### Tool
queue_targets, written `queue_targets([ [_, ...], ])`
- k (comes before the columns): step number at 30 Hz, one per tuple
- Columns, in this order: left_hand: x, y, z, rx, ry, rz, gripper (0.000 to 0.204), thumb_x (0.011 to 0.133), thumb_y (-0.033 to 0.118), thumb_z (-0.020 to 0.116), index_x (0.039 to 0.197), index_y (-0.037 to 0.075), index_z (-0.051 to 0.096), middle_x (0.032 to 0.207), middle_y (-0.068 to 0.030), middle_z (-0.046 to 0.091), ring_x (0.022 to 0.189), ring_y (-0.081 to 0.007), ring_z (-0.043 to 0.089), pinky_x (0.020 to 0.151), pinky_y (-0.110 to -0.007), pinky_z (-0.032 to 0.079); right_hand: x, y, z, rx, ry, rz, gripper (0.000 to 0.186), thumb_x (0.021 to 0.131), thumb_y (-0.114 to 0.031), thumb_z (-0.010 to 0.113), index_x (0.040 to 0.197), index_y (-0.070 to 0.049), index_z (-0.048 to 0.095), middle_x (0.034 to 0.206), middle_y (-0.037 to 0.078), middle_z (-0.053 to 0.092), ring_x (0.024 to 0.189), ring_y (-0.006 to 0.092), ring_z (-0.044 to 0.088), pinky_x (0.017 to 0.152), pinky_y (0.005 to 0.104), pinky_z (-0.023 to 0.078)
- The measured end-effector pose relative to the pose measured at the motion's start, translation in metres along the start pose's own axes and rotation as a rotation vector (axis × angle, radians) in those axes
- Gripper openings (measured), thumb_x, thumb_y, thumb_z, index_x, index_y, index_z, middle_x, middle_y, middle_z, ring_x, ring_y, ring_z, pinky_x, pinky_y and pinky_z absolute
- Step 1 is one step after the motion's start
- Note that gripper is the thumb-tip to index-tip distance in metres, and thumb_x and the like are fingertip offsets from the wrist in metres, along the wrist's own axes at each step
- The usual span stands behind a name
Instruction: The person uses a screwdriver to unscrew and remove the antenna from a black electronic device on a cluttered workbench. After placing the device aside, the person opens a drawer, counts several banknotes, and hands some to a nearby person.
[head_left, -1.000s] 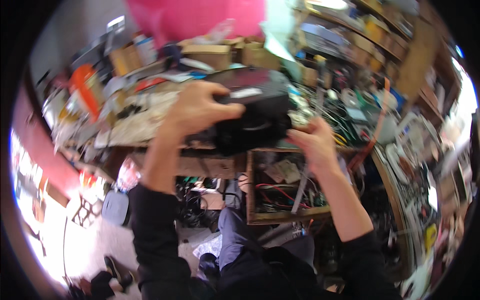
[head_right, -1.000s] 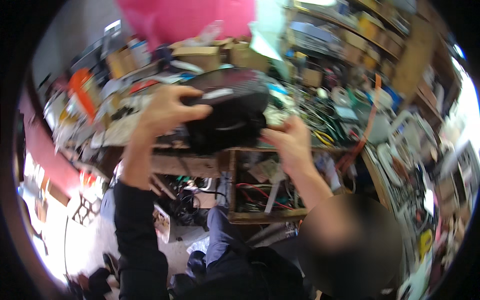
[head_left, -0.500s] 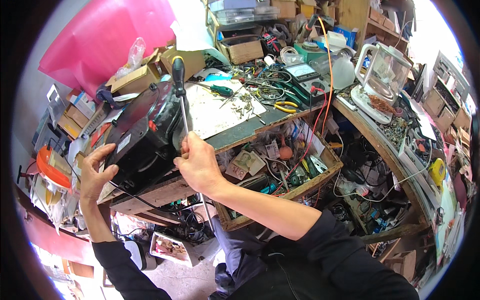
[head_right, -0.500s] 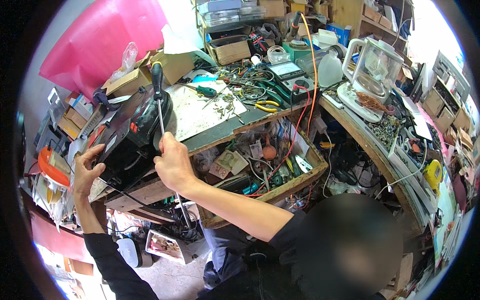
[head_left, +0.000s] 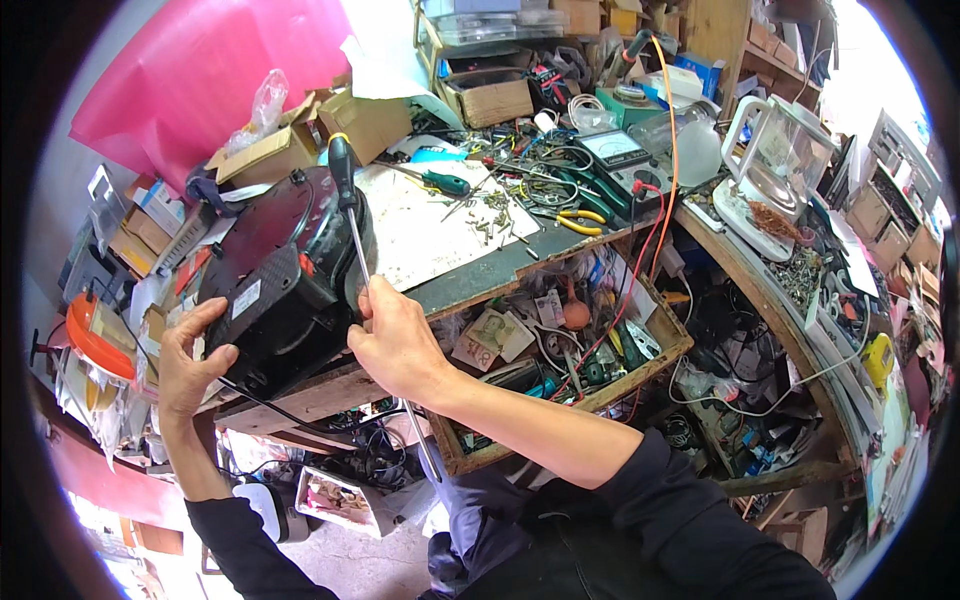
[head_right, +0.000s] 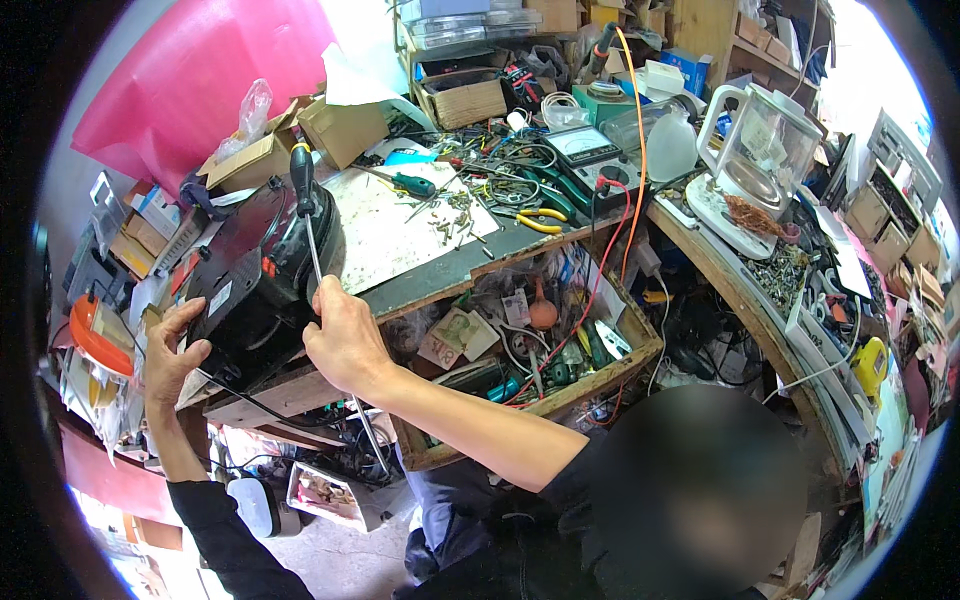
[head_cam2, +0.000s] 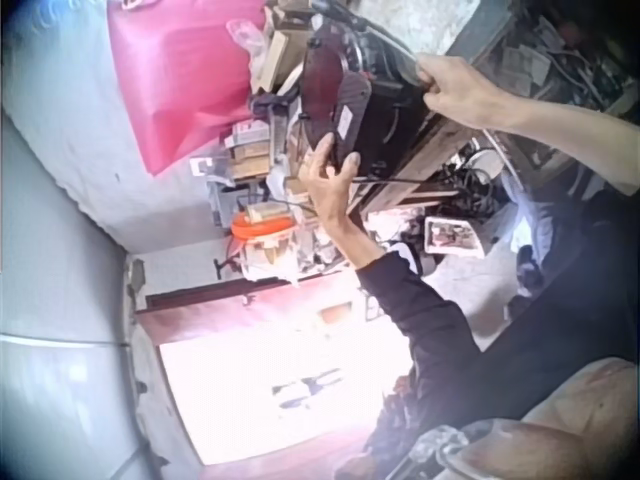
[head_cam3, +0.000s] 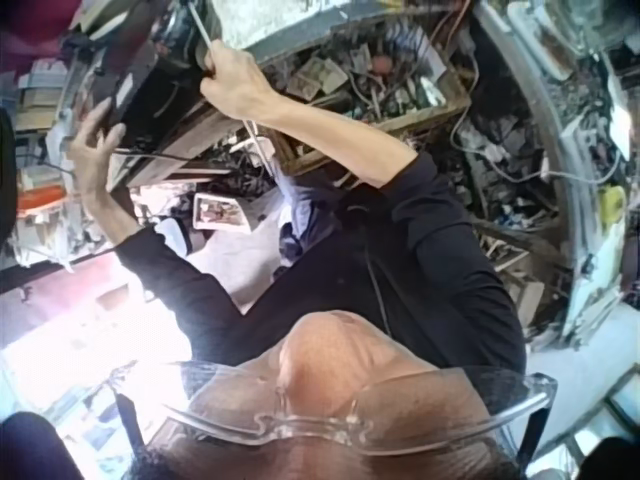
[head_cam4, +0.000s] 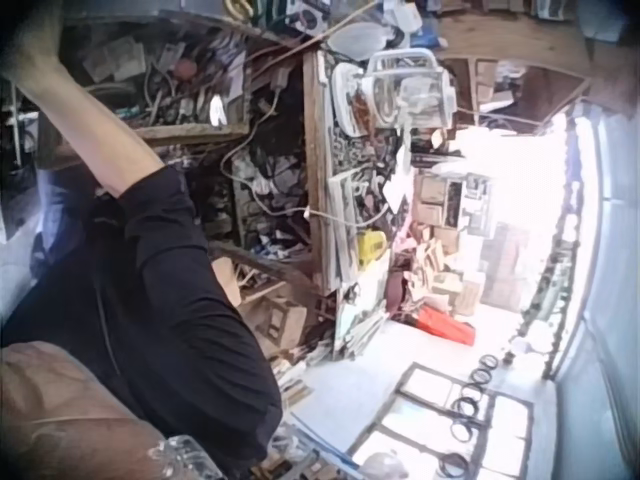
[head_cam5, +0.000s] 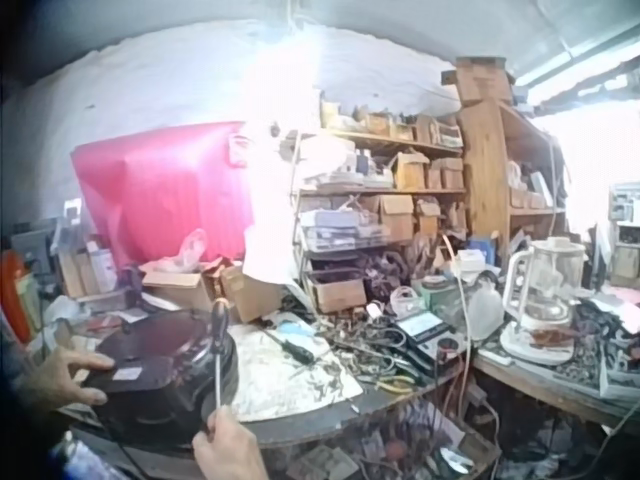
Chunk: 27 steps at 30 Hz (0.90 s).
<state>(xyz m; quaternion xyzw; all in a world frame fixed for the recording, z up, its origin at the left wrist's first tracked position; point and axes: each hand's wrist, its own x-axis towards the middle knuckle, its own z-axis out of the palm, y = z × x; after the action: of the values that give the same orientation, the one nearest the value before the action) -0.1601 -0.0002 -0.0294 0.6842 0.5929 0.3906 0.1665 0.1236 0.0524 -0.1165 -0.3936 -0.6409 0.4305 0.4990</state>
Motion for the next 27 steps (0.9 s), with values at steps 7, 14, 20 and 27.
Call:
queue_targets([
  [7,0.000,0.016,0.021,0.067,0.049,-0.014,0.061,0.065,0.016,0.081,0.122,-0.004,0.070,0.126,-0.0154,0.067,0.120,-0.0238,0.060,0.108,-0.035,0.042,0.007,0.007,-0.017,-0.104,-0.037,-0.007,0.023,0.080,-0.004,0.063,0.096,0.004,0.049,0.085,0.029,0.063,0.087,0.0483,0.063,0.080,0.0513,0.049],
  [14,-0.005,0.046,0.037,0.230,0.088,-0.006,0.061,0.069,0.021,0.085,0.121,-0.006,0.069,0.123,-0.0179,0.069,0.112,-0.0260,0.063,0.103,-0.034,0.045,0.013,0.016,-0.044,-0.178,-0.119,-0.002,0.024,0.079,-0.006,0.062,0.098,0.005,0.054,0.089,0.029,0.065,0.090,0.0425,0.067,0.081,0.0467,0.051],
  [20,0.004,0.051,0.038,0.284,0.050,0.036,0.060,0.071,0.023,0.086,0.120,-0.007,0.069,0.118,-0.0192,0.071,0.107,-0.0258,0.064,0.098,-0.035,0.047,0.045,0.006,-0.129,-0.069,-0.189,0.118,0.020,0.090,-0.003,0.065,0.095,0.000,0.046,0.098,0.017,0.068,0.076,0.0216,0.072,0.058,0.0322,0.060],
  [27,0.004,0.053,0.032,0.272,-0.009,-0.029,0.062,0.071,0.022,0.085,0.122,-0.007,0.068,0.121,-0.0173,0.068,0.111,-0.0244,0.064,0.099,-0.034,0.047,0.109,0.008,-0.220,-0.376,-0.127,0.133,0.028,0.082,-0.004,0.075,0.088,-0.005,0.047,0.081,0.010,0.068,0.067,0.0161,0.070,0.045,0.0269,0.049],
])
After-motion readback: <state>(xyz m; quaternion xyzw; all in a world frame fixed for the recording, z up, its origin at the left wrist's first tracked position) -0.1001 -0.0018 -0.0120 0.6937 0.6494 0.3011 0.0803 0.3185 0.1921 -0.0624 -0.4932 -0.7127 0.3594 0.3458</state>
